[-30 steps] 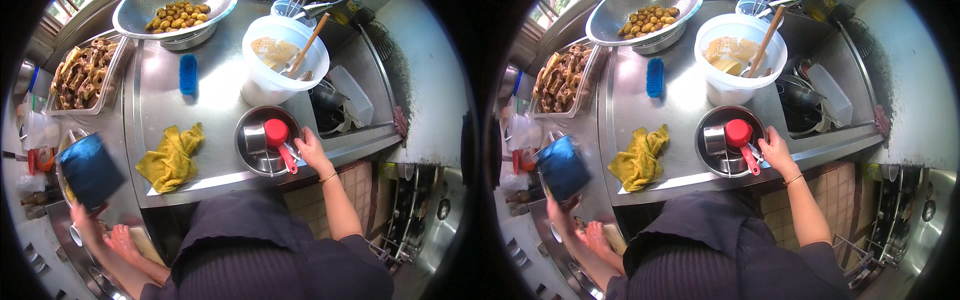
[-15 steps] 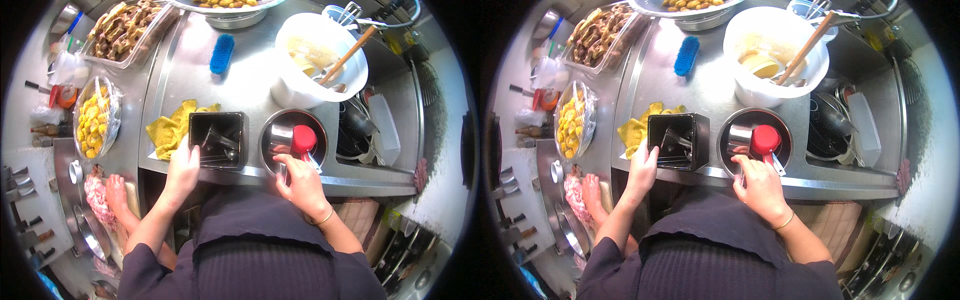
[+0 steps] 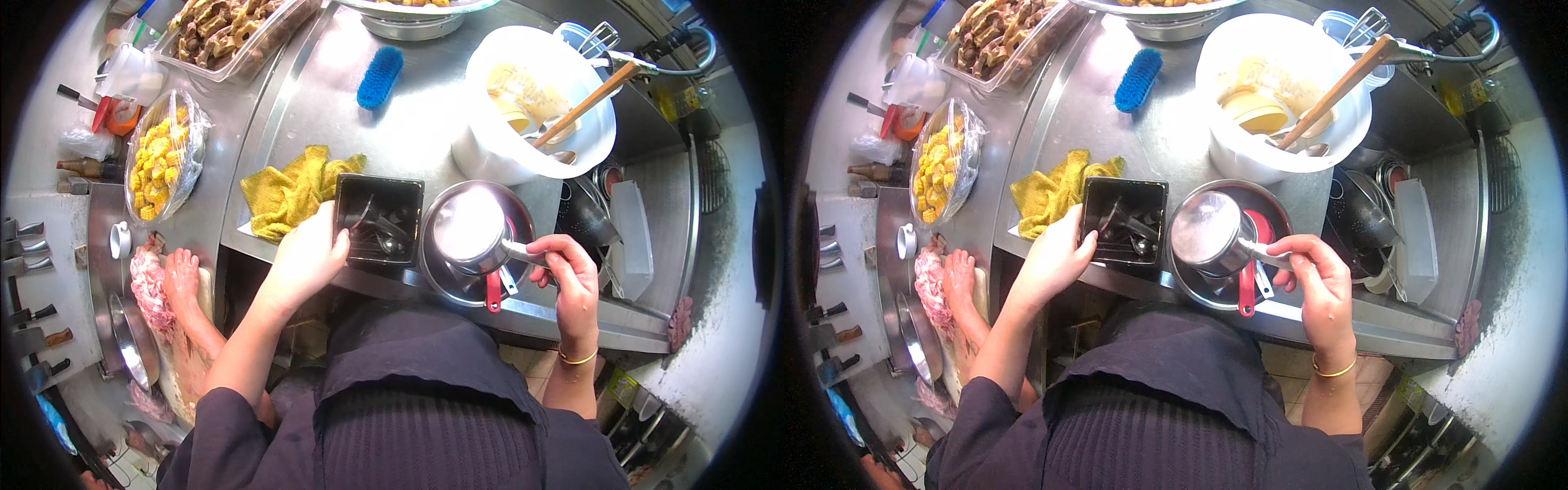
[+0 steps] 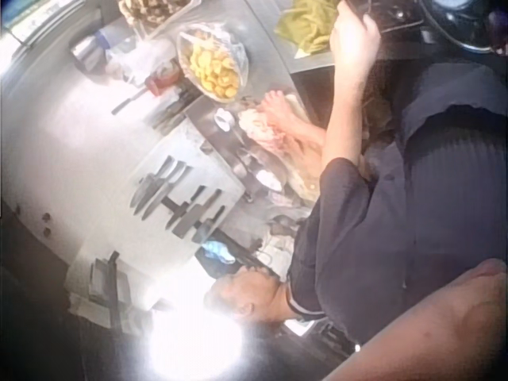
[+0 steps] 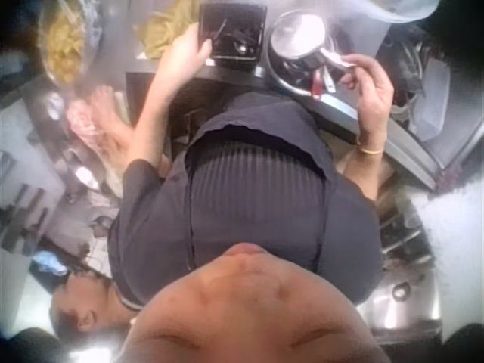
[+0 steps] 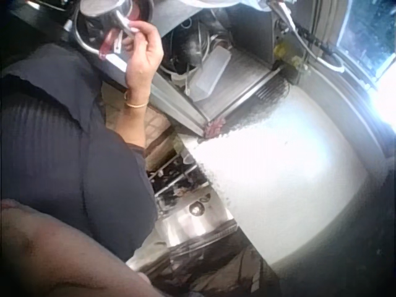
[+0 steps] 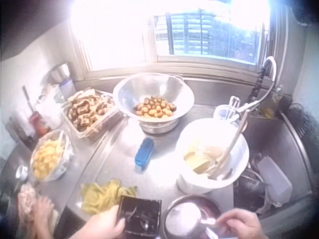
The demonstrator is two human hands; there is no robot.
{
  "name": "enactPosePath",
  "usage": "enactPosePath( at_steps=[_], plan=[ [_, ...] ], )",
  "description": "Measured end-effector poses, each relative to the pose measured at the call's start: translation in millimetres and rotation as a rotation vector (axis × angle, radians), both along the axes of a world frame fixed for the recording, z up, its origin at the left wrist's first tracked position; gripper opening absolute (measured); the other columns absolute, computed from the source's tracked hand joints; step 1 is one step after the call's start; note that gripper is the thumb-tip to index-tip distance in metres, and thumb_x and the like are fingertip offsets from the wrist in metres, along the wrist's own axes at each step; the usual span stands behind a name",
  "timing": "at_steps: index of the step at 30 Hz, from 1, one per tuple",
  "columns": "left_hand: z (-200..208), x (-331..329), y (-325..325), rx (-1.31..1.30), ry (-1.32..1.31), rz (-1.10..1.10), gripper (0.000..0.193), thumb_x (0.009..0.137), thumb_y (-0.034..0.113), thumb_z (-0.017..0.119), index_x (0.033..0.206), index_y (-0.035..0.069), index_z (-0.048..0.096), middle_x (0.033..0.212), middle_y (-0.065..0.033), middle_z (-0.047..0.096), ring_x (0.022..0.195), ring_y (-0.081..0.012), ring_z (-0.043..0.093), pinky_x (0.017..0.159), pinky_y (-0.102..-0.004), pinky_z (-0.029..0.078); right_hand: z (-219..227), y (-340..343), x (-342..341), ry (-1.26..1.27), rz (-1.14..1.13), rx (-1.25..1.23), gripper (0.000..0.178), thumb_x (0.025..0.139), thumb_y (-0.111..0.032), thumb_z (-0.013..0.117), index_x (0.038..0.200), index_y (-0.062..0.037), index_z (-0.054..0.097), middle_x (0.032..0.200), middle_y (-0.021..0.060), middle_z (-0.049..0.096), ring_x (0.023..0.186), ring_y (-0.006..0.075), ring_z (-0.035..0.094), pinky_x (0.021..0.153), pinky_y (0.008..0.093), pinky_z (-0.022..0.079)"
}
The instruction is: The person wipes down a stainless steel prep table with a cloth, gathers various vegetables including peppers, onions, and cabbage into a container, and then moves to a sink to rinse kitchen tools and prepare a liquid mixture in a bucket using a whisk and measuring cups.
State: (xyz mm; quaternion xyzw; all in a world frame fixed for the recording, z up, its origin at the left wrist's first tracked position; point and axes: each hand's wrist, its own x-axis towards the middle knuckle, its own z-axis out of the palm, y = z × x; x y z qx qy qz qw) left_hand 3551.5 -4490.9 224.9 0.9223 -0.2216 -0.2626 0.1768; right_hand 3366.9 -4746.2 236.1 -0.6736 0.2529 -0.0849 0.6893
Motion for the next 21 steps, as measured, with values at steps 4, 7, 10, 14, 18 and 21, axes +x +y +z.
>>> enactPosePath(
  at_steps=[4,7,10,14,18,21],
  plan=[
    [-3.5,-4.3,-7.0,-0.129,-0.489,-0.107,0.040,0.078,0.020,0.064,0.109,0.000,0.050,0.096,-0.0174,0.060,0.080,-0.0300,0.060,0.074,-0.0384,0.047,-6.2,-2.1,-0.2,-0.094,-0.010,0.285,0.025,0.089,-0.003,0.039,0.106,0.0036,0.056,0.084,0.0082,0.061,0.072,0.0096,0.055,0.064,0.0218,0.043],
    [3.9,-14.5,-26.6,-0.166,-0.514,0.021,0.029,0.072,0.015,0.070,0.096,0.004,0.056,0.092,-0.0110,0.062,0.071,-0.0248,0.060,0.067,-0.0350,0.048,-10.6,-0.5,3.5,-0.152,-0.018,0.424,0.029,0.090,-0.005,0.039,0.114,0.0047,0.051,0.084,0.0103,0.060,0.077,0.0131,0.057,0.072,0.0248,0.046],
    [-14.6,-23.2,-26.8,-0.124,-0.464,-0.037,0.019,0.074,0.012,0.067,0.089,0.004,0.058,0.081,-0.0102,0.063,0.071,-0.0262,0.061,0.066,-0.0348,0.048,-15.5,-3.0,4.5,-0.206,0.034,0.483,0.030,0.090,-0.006,0.039,0.116,0.0047,0.049,0.087,0.0127,0.060,0.079,0.0147,0.058,0.076,0.0271,0.047],
    [-3.2,-33.9,-26.7,-0.166,-0.444,-0.003,0.012,0.075,0.010,0.065,0.084,0.004,0.059,0.078,-0.0103,0.063,0.074,-0.0275,0.062,0.066,-0.0347,0.048,-15.8,-12.2,-2.5,-0.200,0.056,0.417,0.028,0.090,-0.006,0.038,0.113,0.0048,0.051,0.085,0.0126,0.061,0.076,0.0145,0.057,0.073,0.0273,0.046],
    [2.2,-47.6,-21.9,-0.234,-0.448,0.071,0.011,0.075,0.006,0.065,0.084,0.003,0.059,0.073,-0.0062,0.061,0.058,-0.0160,0.055,0.057,-0.0278,0.045,-16.2,-21.8,-6.9,-0.124,0.044,0.276,0.025,0.090,-0.007,0.039,0.106,0.0043,0.054,0.081,0.0115,0.061,0.073,0.0150,0.057,0.070,0.0273,0.046],
    [0.0,-55.8,-21.0,-0.312,-0.449,0.065,0.012,0.073,0.002,0.064,0.084,0.003,0.059,0.074,-0.0047,0.059,0.052,-0.0138,0.049,0.054,-0.0271,0.042,-18.0,-18.9,-2.4,-0.086,0.060,0.296,0.024,0.089,-0.007,0.040,0.104,0.0041,0.056,0.082,0.0117,0.062,0.074,0.0149,0.058,0.071,0.0276,0.047]
  ],
)
